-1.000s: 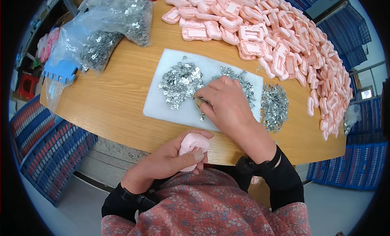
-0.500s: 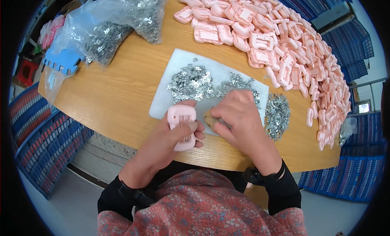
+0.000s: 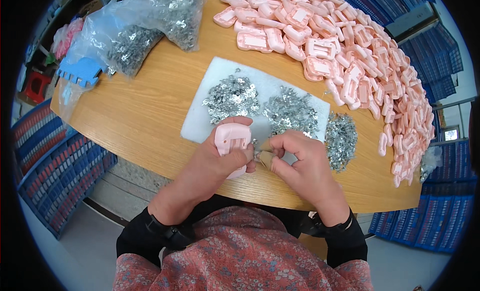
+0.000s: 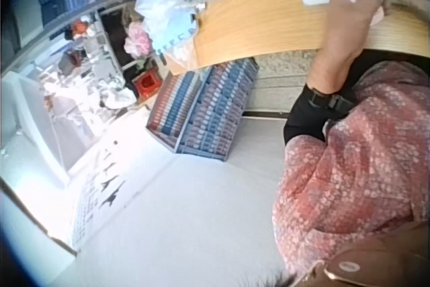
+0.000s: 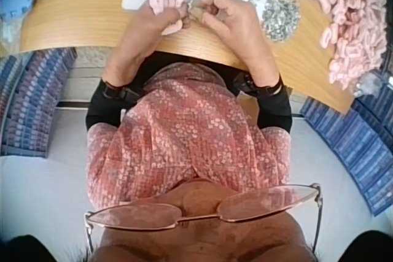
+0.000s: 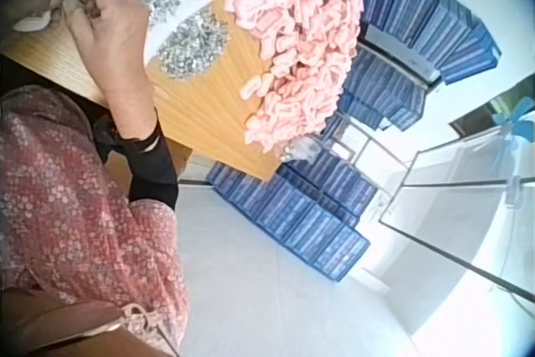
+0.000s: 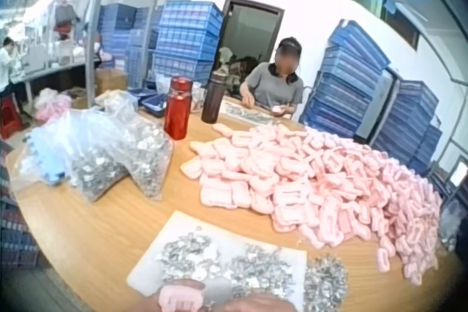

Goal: The person repeatedly picks up pink plastic housings and small metal components from a table, inserts the metal pieces into the housings, and places the assembled units into a cardboard box. The process is repetitive and involves handling multiple identical parts.

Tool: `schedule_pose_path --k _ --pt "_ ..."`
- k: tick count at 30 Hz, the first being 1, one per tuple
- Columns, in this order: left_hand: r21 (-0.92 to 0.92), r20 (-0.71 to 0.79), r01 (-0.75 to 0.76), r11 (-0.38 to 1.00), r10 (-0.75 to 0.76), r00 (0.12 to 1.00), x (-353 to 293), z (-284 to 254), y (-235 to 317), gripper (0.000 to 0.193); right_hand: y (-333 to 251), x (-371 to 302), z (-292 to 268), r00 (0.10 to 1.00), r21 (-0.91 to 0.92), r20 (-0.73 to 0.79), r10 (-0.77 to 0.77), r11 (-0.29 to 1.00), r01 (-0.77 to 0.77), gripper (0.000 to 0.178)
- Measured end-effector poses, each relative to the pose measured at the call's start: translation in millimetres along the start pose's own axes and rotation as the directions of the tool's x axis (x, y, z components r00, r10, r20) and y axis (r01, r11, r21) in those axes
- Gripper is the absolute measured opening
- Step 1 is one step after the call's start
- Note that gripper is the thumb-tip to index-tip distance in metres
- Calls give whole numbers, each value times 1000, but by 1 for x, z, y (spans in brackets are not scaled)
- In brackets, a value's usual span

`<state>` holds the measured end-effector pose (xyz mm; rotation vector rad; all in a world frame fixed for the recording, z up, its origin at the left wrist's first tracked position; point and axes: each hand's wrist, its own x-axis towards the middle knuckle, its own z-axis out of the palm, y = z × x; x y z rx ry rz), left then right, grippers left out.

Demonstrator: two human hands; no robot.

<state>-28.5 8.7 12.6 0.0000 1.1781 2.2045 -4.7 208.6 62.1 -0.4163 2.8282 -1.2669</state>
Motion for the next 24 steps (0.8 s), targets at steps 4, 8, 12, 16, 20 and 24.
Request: schedule_pose_path --k 4,8,12,16,20,24 --pt "41 5 -37 998 37 999 -2 8 -5 46 -6 -7 -1 955 306 115 275 904 -297 11" --pt "-293 157 151 944 -108 982 -1 4 -5 44 7 -15 2 978 318 -31 205 930 -184 9" --pt "-307 202 246 919 -190 961 -2 4 -11 59 4 -11 2 995 102 -100 -18 994 28 16" --pt "-292 213 309 905 -253 944 -5 8 -14 59 2 -11 4 993 -25 -81 -90 996 88 15" --pt "-258 200 337 905 -292 935 -7 13 -13 59 3 -10 5 988 -105 -53 -146 985 140 15" --pt "-272 211 329 904 -277 937 -7 8 -17 61 1 -13 4 991 -88 -71 -115 990 109 16"
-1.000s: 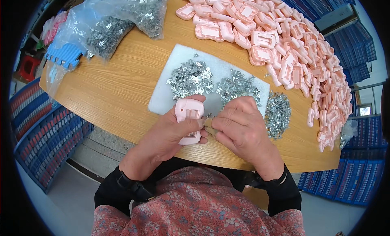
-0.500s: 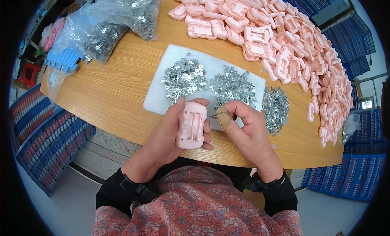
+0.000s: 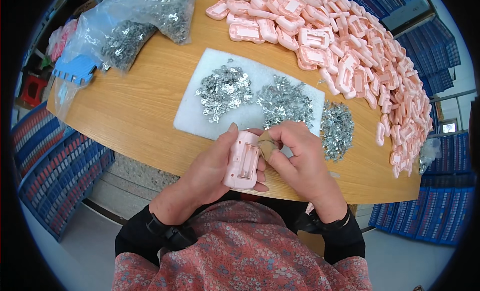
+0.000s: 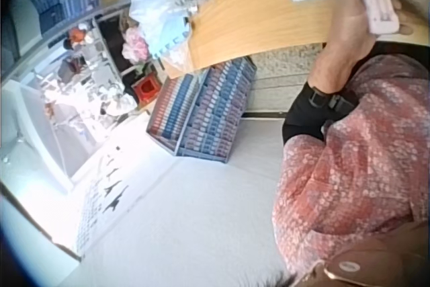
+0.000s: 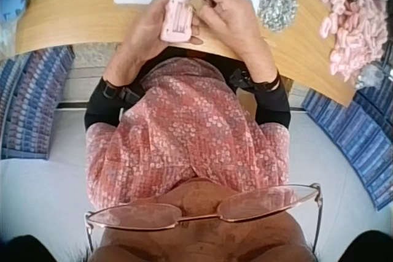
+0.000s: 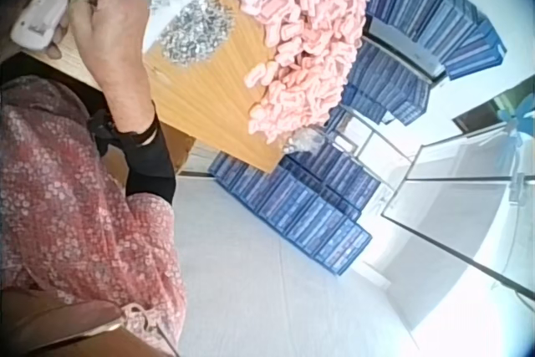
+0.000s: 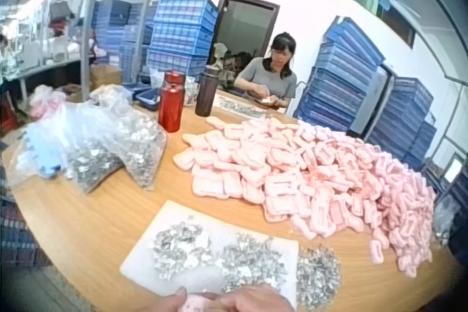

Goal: The person repeatedly picks up pink plastic housings and small metal components from a table, inserts the metal pieces into the housings, and places the assembled units into a cardboard box. The process is repetitive and involves handling multiple identical parts.

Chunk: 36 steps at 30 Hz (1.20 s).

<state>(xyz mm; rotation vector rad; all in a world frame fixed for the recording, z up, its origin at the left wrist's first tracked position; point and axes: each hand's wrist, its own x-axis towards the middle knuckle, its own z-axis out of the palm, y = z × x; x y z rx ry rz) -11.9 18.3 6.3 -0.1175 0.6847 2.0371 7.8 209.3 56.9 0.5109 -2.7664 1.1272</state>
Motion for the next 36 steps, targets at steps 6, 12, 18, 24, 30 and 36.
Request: schedule_pose_path --k 6,12,18,24,30,36 --pt "25 -41 17 1000 -16 999 -2 9 3 58 0 -2 -2 998 -129 50 -47 990 53 18" --pt "61 -51 12 998 -9 999 1 10 0 57 -12 -4 4 988 -358 8 -155 922 148 23" --pt "34 -85 17 999 -14 996 5 10 1 58 -10 -15 4 991 -355 -45 -122 930 99 29" --pt "51 -54 -12 999 14 998 9 2 0 59 -10 -21 2 993 -353 -6 -115 930 105 32" --pt "68 -34 -12 998 14 999 7 7 2 58 -3 -27 4 978 -60 -205 41 997 -54 27" --pt "318 -63 -46 947 70 996 4 17 -6 59 -4 -24 8 986 -162 -168 6 986 -33 24"
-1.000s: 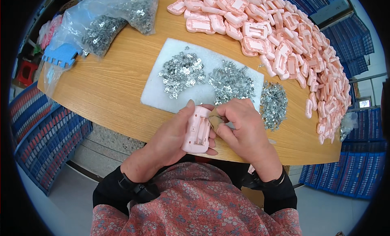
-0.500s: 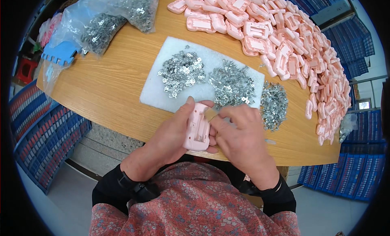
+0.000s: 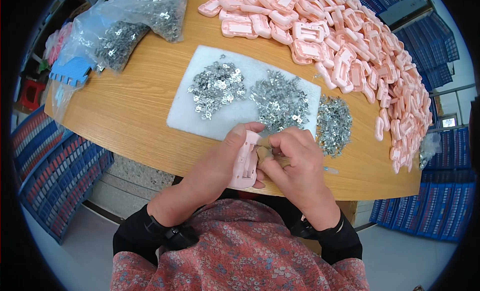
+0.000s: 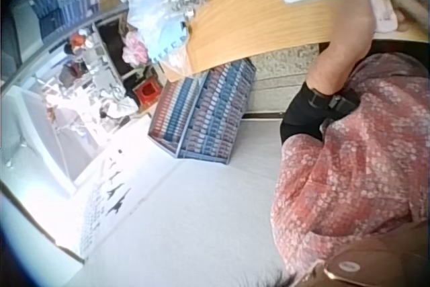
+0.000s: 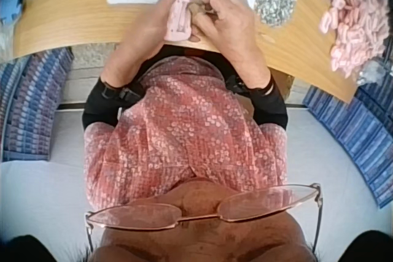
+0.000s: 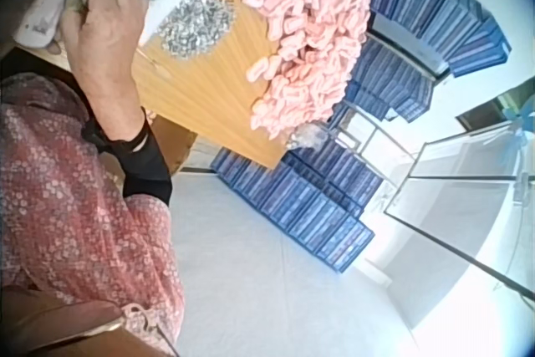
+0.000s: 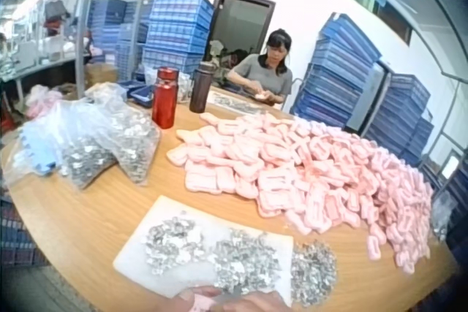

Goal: The person repeatedly picks up pink plastic housings and small metal components from a table, inserts the metal pieces into the housings, and places the assembled units into a cardboard box. The process is repetitive and involves handling multiple identical parts.

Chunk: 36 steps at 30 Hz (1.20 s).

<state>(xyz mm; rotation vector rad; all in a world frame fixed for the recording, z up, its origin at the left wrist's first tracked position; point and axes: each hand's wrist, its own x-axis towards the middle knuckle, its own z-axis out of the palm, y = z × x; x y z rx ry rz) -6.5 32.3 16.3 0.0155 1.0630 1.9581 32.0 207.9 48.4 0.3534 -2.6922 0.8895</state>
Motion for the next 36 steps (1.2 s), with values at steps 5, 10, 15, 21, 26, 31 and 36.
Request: schedule_pose_path --k 5,10,15,21,26,31,36 --pt "-40 -5 48 998 -48 999 1 0 -1 61 7 2 -4 989 159 115 95 981 -112 23" --pt "-156 79 143 977 -132 988 2 -6 0 62 14 9 -14 964 273 225 143 940 -204 21" --pt "-189 94 189 964 -174 980 3 -6 2 61 22 14 -19 931 279 349 106 937 -211 20" --pt "-149 69 229 962 -221 973 5 -5 0 59 17 26 -24 907 152 420 5 986 -75 20" --pt "-155 12 252 955 -253 967 9 -4 0 58 -2 27 -22 930 -99 358 -86 987 129 21" --pt "-221 53 226 949 -220 974 7 -6 5 58 7 19 -25 954 44 282 103 992 -120 24" --pt "-180 103 185 966 -168 980 9 -11 -3 58 12 3 -14 831 359 398 389 768 -531 20"
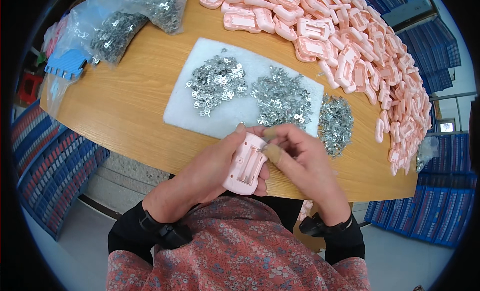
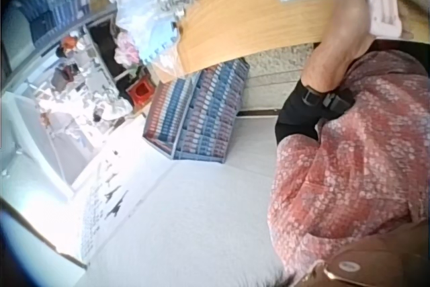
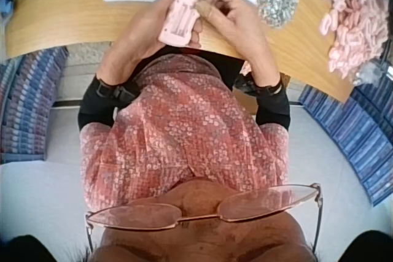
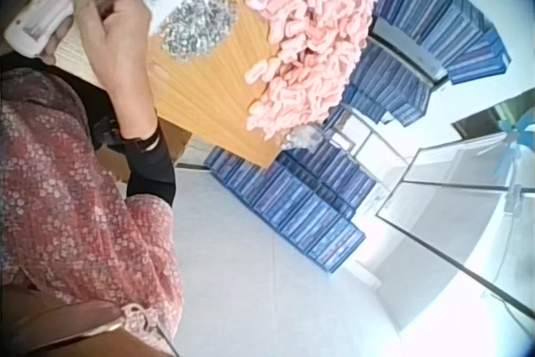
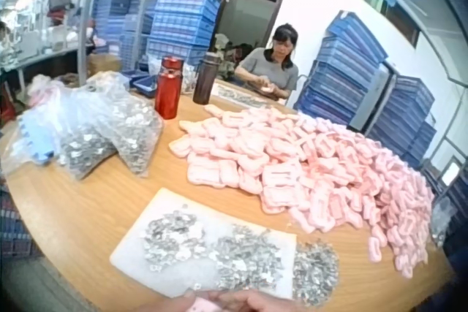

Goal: The person repeatedly picks up pink plastic housings and small metal components from a table, inserts the metal pieces into the housings, and places the assembled units into a cardboard box. The process is repetitive and involves handling multiple identical parts.

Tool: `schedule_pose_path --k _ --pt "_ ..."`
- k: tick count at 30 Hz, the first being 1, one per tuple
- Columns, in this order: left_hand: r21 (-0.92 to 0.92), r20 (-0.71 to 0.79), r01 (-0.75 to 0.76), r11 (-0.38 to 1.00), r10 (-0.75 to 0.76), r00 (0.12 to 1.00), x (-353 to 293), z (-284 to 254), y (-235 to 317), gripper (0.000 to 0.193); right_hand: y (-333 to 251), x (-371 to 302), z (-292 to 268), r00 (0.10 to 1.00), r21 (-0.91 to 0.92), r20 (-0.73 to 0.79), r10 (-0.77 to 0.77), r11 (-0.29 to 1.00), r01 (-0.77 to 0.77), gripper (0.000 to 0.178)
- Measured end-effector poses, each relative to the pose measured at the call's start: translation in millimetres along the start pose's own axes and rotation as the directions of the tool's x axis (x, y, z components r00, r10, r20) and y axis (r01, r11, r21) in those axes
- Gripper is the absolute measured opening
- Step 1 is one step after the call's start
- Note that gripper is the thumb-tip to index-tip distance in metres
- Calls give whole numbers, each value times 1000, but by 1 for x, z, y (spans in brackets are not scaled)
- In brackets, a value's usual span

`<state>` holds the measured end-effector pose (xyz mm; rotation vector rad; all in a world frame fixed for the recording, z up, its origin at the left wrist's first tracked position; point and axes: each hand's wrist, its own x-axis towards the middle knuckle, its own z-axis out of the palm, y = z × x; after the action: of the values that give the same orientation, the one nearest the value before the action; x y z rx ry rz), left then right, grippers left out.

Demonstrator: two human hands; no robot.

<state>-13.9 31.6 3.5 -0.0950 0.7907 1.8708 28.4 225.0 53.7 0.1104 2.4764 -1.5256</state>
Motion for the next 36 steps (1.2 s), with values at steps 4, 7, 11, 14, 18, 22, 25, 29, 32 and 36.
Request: schedule_pose_path --k 4,7,11,14,18,22,25,29,32,36 --pt "52 -29 -19 998 21 999 -2 2 -3 59 14 -2 8 998 248 45 37 968 -47 18" --pt "57 -23 -22 998 24 999 -4 4 -4 60 8 -4 10 998 258 45 48 964 -58 16" --pt "109 13 -30 994 29 999 -2 3 -8 61 14 -6 10 996 234 73 56 970 -72 18" --pt "114 4 -35 993 34 999 -6 12 -4 62 11 -6 9 991 496 120 60 861 -112 21" --pt "189 44 -100 977 93 995 -9 11 -2 58 17 -7 6 976 627 173 135 749 -215 20" --pt "590 -1 -220 777 274 962 -14 9 -2 46 20 -6 4 972 649 160 174 723 -236 19" --pt "633 24 -250 733 305 952 -16 12 -1 41 20 -7 5 972 622 141 190 746 -236 20" --pt "723 -34 -171 669 282 959 -18 27 4 39 22 -8 6 976 616 113 187 757 -217 20" --pt "875 44 -243 420 430 902 -12 19 -6 39 26 -9 8 974 622 119 194 750 -225 15" --pt "933 80 -224 282 443 893 -9 23 -6 33 33 -12 12 981 667 91 174 721 -190 17"
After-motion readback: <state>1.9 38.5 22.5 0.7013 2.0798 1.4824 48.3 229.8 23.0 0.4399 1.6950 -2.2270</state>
